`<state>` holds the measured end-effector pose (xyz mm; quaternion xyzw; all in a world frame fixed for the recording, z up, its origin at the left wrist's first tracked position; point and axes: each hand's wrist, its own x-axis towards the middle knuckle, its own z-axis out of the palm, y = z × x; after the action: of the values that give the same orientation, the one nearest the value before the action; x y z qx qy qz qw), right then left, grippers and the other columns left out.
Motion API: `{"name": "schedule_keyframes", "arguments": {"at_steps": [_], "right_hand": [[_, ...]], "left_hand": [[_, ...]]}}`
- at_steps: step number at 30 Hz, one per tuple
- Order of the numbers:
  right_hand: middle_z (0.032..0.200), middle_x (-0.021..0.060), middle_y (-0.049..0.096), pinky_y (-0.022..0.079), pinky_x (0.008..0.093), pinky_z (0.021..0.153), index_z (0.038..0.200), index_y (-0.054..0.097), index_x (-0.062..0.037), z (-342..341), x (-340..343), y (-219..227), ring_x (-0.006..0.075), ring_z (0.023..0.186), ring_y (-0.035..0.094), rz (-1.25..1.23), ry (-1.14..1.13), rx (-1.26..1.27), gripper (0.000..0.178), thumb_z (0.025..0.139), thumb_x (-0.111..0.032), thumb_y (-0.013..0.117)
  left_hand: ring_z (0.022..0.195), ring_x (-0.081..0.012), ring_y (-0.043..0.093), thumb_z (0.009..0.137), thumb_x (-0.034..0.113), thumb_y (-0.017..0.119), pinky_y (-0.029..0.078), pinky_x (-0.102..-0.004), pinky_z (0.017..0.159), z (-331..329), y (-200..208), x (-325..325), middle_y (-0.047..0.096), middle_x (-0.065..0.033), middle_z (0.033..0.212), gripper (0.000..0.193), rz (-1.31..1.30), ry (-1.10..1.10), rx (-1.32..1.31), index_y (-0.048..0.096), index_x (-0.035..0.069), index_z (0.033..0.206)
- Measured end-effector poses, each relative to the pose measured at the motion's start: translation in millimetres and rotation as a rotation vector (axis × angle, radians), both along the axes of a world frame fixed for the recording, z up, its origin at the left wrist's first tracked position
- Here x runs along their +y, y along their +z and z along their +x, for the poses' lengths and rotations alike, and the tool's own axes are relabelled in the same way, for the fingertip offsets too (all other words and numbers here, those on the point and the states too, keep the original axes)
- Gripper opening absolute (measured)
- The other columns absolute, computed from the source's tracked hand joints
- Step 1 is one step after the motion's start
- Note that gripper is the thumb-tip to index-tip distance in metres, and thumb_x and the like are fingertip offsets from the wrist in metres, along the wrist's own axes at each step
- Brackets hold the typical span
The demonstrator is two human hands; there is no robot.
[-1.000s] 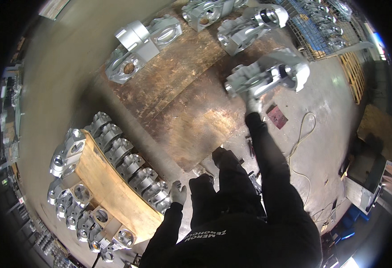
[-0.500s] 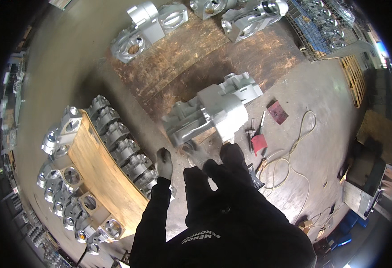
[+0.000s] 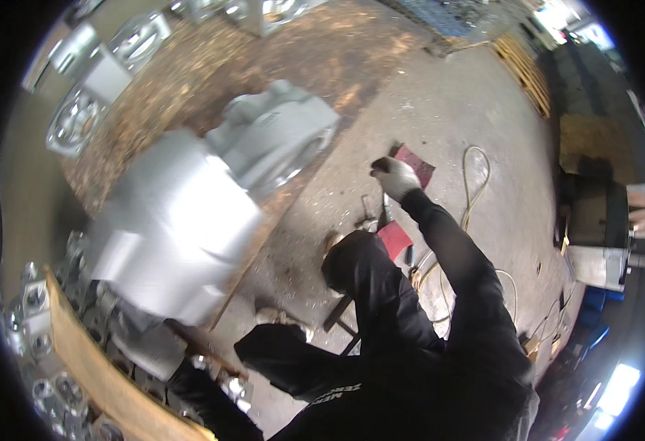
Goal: The person deburrs and smooths a metal casting on a wooden workbench. They use a red abrasive block to rub the exterior surfaces and a metal file to work on edges and interior cavities. The person repeatedly reorients the part to access different areas and places it on the bench between passes.
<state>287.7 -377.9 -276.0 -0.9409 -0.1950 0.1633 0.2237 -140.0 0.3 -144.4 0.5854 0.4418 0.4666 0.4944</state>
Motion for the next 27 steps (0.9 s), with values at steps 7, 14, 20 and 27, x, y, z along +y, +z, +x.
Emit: {"name": "schedule_keyframes", "arguments": {"at_steps": [7, 14, 20, 27], "right_hand": [[0.112, 0.0233, 0.074, 0.057, 0.0489, 0.093, 0.108, 0.078, -0.0083, -1.7, -90.4, -164.8, 0.0407, 0.111, 0.071, -0.285, -0.051, 0.138, 0.034, 0.088, -0.030, 0.060], [0.131, 0.0250, 0.069, 0.052, 0.0437, 0.108, 0.145, 0.056, -0.0078, -102.4, -244.5, -269.2, 0.0383, 0.126, 0.065, -0.341, -0.340, 0.374, 0.063, 0.086, -0.027, 0.064], [0.160, 0.0257, 0.042, 0.048, 0.0463, 0.114, 0.160, 0.035, -0.0095, -110.9, -271.1, -320.2, 0.0411, 0.139, 0.054, -0.284, -0.432, 0.403, 0.081, 0.085, -0.018, 0.064], [0.154, 0.0164, 0.053, 0.051, 0.0445, 0.109, 0.154, 0.050, -0.0201, -86.1, -251.4, -355.9, 0.0370, 0.135, 0.059, -0.286, -0.401, 0.434, 0.071, 0.084, -0.020, 0.064]], "left_hand": [[0.103, -0.0198, 0.067, 0.097, 0.003, 0.059, 0.057, -0.0350, 0.090, -33.6, -25.7, 50.9, 0.069, -0.0187, 0.124, 0.052, 0.392, -0.142, 0.159, 0.050, -0.006, 0.147], [0.140, -0.0305, 0.054, 0.109, 0.019, 0.050, 0.042, -0.0418, 0.117, -25.7, 82.7, -19.6, 0.050, -0.0225, 0.157, 0.052, 0.935, 0.121, 0.836, 0.043, -0.003, 0.155], [0.145, -0.0262, 0.049, 0.111, 0.031, 0.043, 0.037, -0.0383, 0.121, 65.1, 176.3, -45.1, 0.052, -0.0156, 0.155, 0.053, 0.838, -0.132, 0.506, 0.045, 0.003, 0.156], [0.135, -0.0286, 0.054, 0.107, 0.021, 0.046, 0.037, -0.0376, 0.118, 107.1, 182.6, 48.4, 0.055, -0.0211, 0.147, 0.048, 1.247, -0.171, 0.903, 0.051, -0.005, 0.147]]}}
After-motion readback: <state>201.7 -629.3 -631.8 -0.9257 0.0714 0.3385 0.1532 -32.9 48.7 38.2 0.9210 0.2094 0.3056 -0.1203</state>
